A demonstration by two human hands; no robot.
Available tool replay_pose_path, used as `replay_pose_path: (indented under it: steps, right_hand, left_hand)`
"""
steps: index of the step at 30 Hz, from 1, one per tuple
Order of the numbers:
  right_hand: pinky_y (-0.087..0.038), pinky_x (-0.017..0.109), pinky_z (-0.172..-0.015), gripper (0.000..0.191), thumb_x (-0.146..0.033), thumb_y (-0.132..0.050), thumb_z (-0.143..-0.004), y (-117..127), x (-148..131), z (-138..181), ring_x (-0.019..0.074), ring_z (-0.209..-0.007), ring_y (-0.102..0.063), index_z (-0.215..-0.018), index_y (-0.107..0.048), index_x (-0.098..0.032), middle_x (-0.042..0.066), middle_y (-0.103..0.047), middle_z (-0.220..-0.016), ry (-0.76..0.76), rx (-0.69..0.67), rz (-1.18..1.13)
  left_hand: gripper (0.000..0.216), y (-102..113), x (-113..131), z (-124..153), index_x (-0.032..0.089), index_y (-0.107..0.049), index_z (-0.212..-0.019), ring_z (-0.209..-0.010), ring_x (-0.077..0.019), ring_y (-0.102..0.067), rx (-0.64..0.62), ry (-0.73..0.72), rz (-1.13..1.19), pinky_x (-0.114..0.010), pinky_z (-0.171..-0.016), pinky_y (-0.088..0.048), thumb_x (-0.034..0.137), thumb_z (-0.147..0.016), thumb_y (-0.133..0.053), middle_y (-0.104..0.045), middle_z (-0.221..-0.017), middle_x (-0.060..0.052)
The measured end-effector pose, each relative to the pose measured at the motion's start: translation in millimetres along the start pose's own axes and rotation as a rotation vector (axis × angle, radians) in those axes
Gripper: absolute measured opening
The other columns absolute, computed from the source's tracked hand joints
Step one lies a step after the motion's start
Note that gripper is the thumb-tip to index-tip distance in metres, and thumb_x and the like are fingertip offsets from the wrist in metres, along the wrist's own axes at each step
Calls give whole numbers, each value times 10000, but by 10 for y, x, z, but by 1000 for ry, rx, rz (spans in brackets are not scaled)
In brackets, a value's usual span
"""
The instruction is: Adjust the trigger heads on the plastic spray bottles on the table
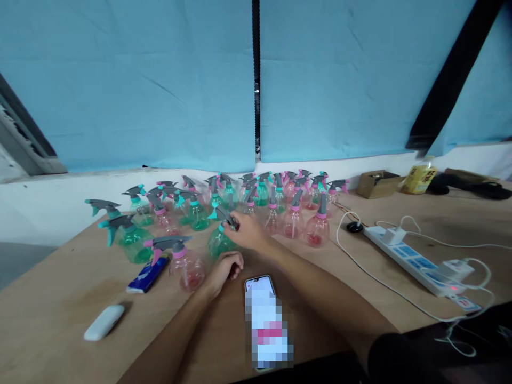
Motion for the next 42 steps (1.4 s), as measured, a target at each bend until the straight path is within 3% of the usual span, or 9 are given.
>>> replay_pose_path:
  steps: [7,11,13,19,24,29,38,42]
  right_hand:
    - [-294,232,-554,186,-352,-550,-841,362,115,45,101,-536,-376,-732,-513,-206,-58,-411,-588,99,235,-150]
    - [-374,254,-639,155,-353,-527,-856,579,205,59,136,-653,-458,-816,-534,-203,-17,-495,-703,139,472,-259]
    - [-416,273,-700,148,-344,-512,-862,620,267,50,152,-713,-507,-897,-536,-203,5,-554,-778,101,511,-353]
    - [-472,295,-734,233,-356,-524,-851,351,496,63,171,-758,-607,-1024,-500,-204,23,-621,-831,-68,326,-591]
    - [-452,254,-679,296,-413,-606,-814,111,532,176,155,-745,-575,-1003,-553,-192,20,-616,-843,-56,251,-504]
    - [-434,238,-672,291,-358,-613,-803,-37,514,179,122,-683,-521,-1033,-633,-182,-11,-599,-791,-7,158,-508]
    - [-504,299,-778,282,-199,-546,-683,-258,578,63,156,-723,-611,-915,-705,-222,-14,-647,-705,-109,-290,-824]
    - [-502,273,-666,291,-180,-506,-641,-249,527,67,142,-626,-590,-857,-700,-194,-4,-651,-685,-143,-273,-922]
  left_hand:
    - [131,7,41,3,184,-467,-455,-409,-82,-301,13,-78,54,-229,-410,-213,222,-580,-471,-388,-475,40]
    - [121,23,42,13,186,-460,-457,-417,-84,-302,32,-74,64,-224,-417,-213,234,-567,-473,-373,-466,40]
    - [125,28,42,17,187,-461,-463,-418,-85,-308,46,-69,68,-220,-420,-217,242,-574,-477,-370,-463,41]
    - [126,38,5,2,187,-505,-532,-401,-85,-321,75,-41,83,-215,-413,-216,271,-625,-491,-365,-471,53]
    - [123,46,-22,-21,184,-519,-570,-399,-83,-332,75,-36,80,-206,-404,-219,281,-644,-500,-366,-473,62]
    - [129,68,-57,-40,185,-535,-624,-397,-85,-374,107,-16,55,-197,-398,-234,303,-665,-502,-431,-482,59]
    - [127,52,-51,-46,188,-526,-625,-378,-83,-368,98,-24,76,-199,-390,-237,308,-666,-522,-430,-457,68]
    - [113,40,-30,-32,189,-521,-625,-388,-84,-376,91,-27,70,-200,-402,-245,292,-671,-532,-441,-459,66]
Point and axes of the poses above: each hand's wrist, its own z-axis away from the middle knuckle, its own y-axis out of the back of the hand, x = y × z, the point moved 7 cm from there along -z, towards the middle knuckle
